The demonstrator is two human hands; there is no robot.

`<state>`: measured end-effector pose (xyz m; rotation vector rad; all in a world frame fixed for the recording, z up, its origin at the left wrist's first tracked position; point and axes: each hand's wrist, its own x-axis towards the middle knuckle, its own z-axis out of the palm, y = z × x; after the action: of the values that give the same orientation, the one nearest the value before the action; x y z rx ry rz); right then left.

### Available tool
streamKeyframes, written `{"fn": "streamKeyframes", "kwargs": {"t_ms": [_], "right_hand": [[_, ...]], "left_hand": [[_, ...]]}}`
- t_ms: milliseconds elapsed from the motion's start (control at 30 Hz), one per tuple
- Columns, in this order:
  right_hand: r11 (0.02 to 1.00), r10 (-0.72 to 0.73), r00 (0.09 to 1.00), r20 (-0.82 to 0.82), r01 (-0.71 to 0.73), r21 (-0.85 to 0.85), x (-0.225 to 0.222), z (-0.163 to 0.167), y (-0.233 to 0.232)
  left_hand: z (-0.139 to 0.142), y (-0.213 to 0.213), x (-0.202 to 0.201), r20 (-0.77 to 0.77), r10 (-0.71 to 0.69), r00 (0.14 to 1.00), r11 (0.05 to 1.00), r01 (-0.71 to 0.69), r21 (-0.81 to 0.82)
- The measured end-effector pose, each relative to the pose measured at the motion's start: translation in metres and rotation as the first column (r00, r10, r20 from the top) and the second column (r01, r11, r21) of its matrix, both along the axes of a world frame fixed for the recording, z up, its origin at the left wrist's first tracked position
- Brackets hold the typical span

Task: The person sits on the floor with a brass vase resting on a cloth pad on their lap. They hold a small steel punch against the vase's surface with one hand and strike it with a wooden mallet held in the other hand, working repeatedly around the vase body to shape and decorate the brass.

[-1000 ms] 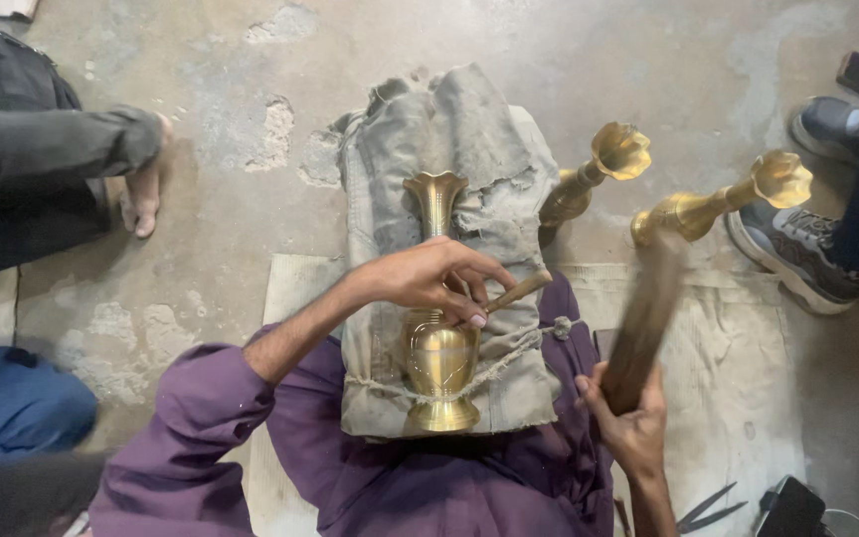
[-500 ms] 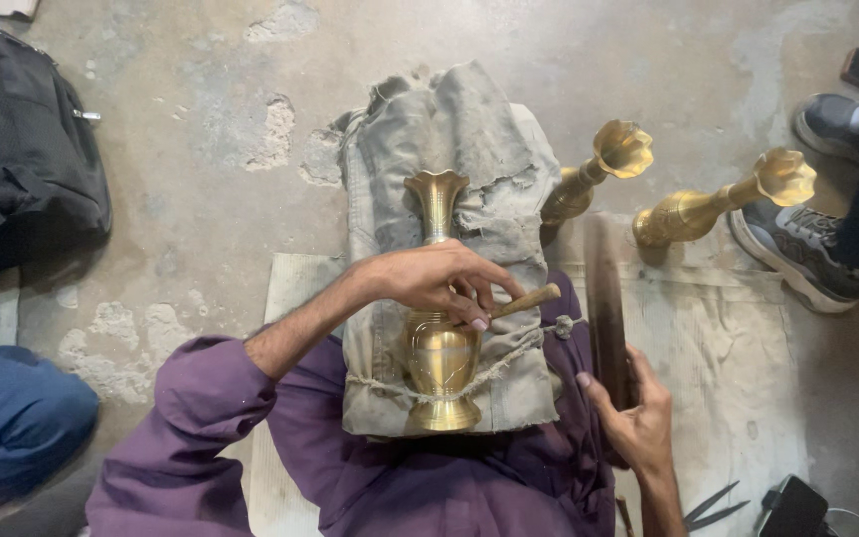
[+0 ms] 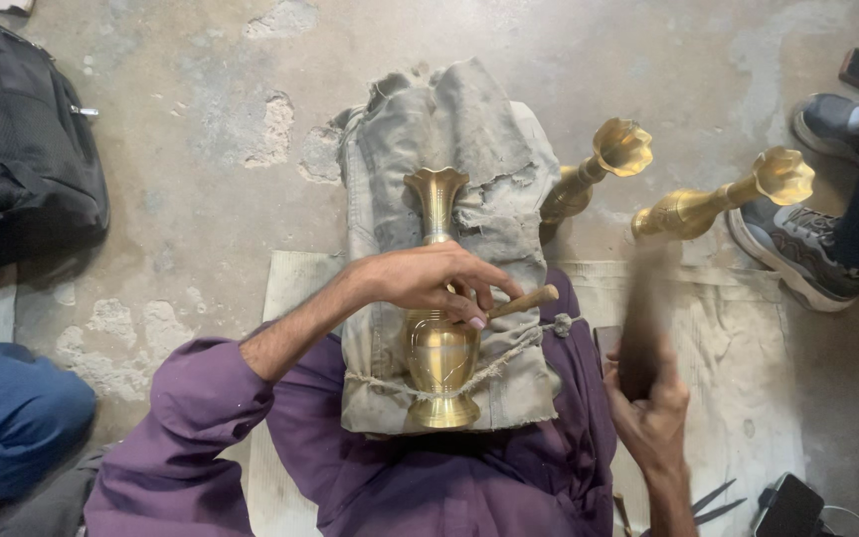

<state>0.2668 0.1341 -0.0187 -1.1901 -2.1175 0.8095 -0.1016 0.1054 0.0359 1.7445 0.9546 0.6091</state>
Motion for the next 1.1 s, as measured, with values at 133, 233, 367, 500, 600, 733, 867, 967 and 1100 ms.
{"fn": "streamKeyframes", "kwargs": {"t_ms": [133, 233, 367, 500, 600, 733, 867, 967, 1100], "right_hand": [[0.981, -0.043, 0.993, 0.106, 0.022, 0.191, 0.003, 0.002, -0.001], [0.998, -0.019, 1.0, -0.015, 0.02, 0.056, 0.003, 0.004, -0.002], [0.999, -0.031, 0.999, -0.009, 0.032, 0.044, 0.004, 0.005, -0.003], [1.0, 0.015, 0.968, 0.249, -0.02, 0.02, 0.007, 0.002, -0.001], [0.993, -0.058, 0.993, 0.104, 0.046, 0.111, 0.008, -0.005, 0.002], [0.997, 0.045, 0.995, -0.088, -0.051, -0.066, 0.009, -0.013, 0.007], [0.996, 0.01, 0.989, -0.15, -0.024, -0.088, 0.01, -0.012, 0.011], [0.996, 0.021, 0.982, 0.185, -0.004, -0.089, 0.01, -0.005, 0.016], [0.997, 0.053, 0.999, -0.001, -0.053, 0.054, 0.009, 0.003, 0.017]], "left_hand": [[0.004, -0.002, 0.001, -0.07, -0.014, 0.997, 1.0, 0.013, -0.005], [0.006, -0.003, 0.003, -0.035, -0.024, 0.999, 0.996, 0.026, 0.083], [0.005, -0.004, 0.002, -0.044, 0.006, 0.999, 0.999, -0.004, 0.035], [0.002, -0.006, 0.0, -0.03, 0.045, 0.999, 0.994, -0.041, 0.101], [0.001, -0.007, -0.002, -0.012, 0.048, 0.999, 0.991, -0.047, 0.125], [0.001, -0.01, -0.002, -0.015, 0.06, 0.998, 0.991, -0.058, 0.12], [-0.001, -0.013, -0.002, -0.003, 0.095, 0.996, 0.991, -0.094, 0.095], [-0.002, -0.014, -0.001, -0.014, 0.109, 0.994, 0.989, -0.107, 0.102], [-0.002, -0.016, -0.001, 0.012, 0.126, 0.992, 0.988, -0.127, 0.092]]}}
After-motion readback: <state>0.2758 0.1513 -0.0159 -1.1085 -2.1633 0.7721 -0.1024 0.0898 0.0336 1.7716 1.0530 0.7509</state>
